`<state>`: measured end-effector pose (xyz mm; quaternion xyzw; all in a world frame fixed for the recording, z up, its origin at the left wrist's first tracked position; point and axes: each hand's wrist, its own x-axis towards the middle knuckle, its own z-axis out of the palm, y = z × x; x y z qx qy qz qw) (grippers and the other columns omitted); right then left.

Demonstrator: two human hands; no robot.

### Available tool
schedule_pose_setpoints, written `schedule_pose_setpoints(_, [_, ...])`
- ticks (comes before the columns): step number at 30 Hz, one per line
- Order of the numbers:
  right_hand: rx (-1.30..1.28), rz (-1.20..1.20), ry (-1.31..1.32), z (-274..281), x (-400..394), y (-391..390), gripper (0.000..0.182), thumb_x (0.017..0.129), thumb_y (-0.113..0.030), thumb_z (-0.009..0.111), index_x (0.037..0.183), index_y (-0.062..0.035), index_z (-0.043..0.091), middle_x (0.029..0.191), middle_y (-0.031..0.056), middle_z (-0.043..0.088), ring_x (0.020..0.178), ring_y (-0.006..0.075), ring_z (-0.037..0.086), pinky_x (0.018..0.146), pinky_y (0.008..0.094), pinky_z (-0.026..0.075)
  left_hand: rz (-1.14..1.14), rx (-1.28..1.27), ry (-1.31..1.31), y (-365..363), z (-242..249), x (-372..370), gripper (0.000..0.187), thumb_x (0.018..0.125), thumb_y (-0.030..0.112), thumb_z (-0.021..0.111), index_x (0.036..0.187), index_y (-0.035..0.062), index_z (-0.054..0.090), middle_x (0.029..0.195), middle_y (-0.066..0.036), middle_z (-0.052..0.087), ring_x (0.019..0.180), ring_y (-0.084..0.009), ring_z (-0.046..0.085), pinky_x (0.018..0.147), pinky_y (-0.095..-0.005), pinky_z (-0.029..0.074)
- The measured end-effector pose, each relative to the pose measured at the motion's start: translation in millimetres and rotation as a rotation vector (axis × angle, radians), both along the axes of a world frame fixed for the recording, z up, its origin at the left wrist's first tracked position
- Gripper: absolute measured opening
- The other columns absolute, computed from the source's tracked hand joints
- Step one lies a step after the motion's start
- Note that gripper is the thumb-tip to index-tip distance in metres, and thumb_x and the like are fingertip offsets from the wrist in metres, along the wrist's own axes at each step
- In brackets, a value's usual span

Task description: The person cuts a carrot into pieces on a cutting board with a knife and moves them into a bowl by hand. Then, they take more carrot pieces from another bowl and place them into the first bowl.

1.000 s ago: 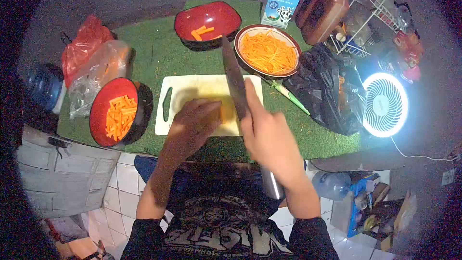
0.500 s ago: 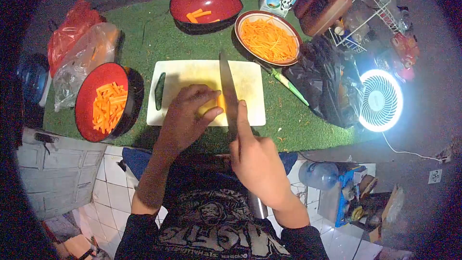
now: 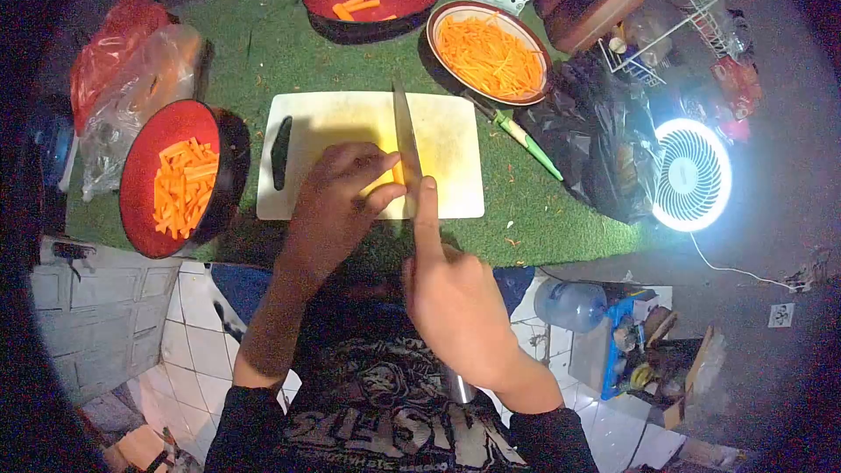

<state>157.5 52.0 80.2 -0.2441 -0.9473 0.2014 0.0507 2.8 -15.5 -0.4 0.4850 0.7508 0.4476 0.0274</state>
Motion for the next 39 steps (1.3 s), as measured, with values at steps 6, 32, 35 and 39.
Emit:
schedule_pose_setpoints(6, [-0.004, 0.034, -0.022, 1, -5, -2, 0.077, 0.08, 0.002, 0.061, 0.15, 0.0069, 0.029, 0.061, 0.0228, 0.058, 0.052, 0.0404, 0.059, 0.057, 0.0488, 0.049, -0.016, 0.0, -0.032, -1, 1, -3, 0.037, 0.088, 0.03, 0.07, 0.118, 0.0077, 0.07, 0.111, -0.014, 0.064, 0.107, -0.0327, 0.059, 0.094, -0.042, 0.048])
schedule_pose_setpoints(32, [-0.072, -0.034, 0.114, -9, -23, 34, 0.056, 0.091, -0.008, 0.051, 0.144, 0.0055, 0.038, 0.075, 0.0297, 0.064, 0.064, 0.0484, 0.062, 0.067, 0.053, 0.051, -0.021, -0.077, -0.006, 11, 2, -12, 0.048, 0.071, 0.014, 0.077, 0.113, 0.003, 0.058, 0.108, -0.016, 0.06, 0.105, -0.0344, 0.058, 0.095, -0.0433, 0.047])
schedule_pose_setpoints(35, [-0.239, -0.146, 0.146, 0, -17, 42, 0.053, 0.092, -0.008, 0.049, 0.144, 0.0029, 0.042, 0.067, 0.0242, 0.065, 0.057, 0.0385, 0.065, 0.06, 0.0478, 0.054, -0.037, -0.089, -0.014, 9, 5, -15, 0.05, 0.068, 0.012, 0.076, 0.113, 0.0041, 0.055, 0.107, -0.016, 0.059, 0.104, -0.0351, 0.057, 0.095, -0.044, 0.046])
schedule_pose_setpoints(39, [-0.496, -0.211, 0.203, 13, -12, 48, 0.053, 0.094, -0.006, 0.045, 0.146, -0.0019, 0.042, 0.053, 0.0115, 0.059, 0.043, 0.0185, 0.062, 0.048, 0.0352, 0.053, -0.008, -0.161, 0.095, -3, 15, -21, 0.057, 0.067, 0.009, 0.076, 0.118, 0.004, 0.053, 0.11, -0.017, 0.058, 0.104, -0.0365, 0.057, 0.096, -0.0441, 0.046])
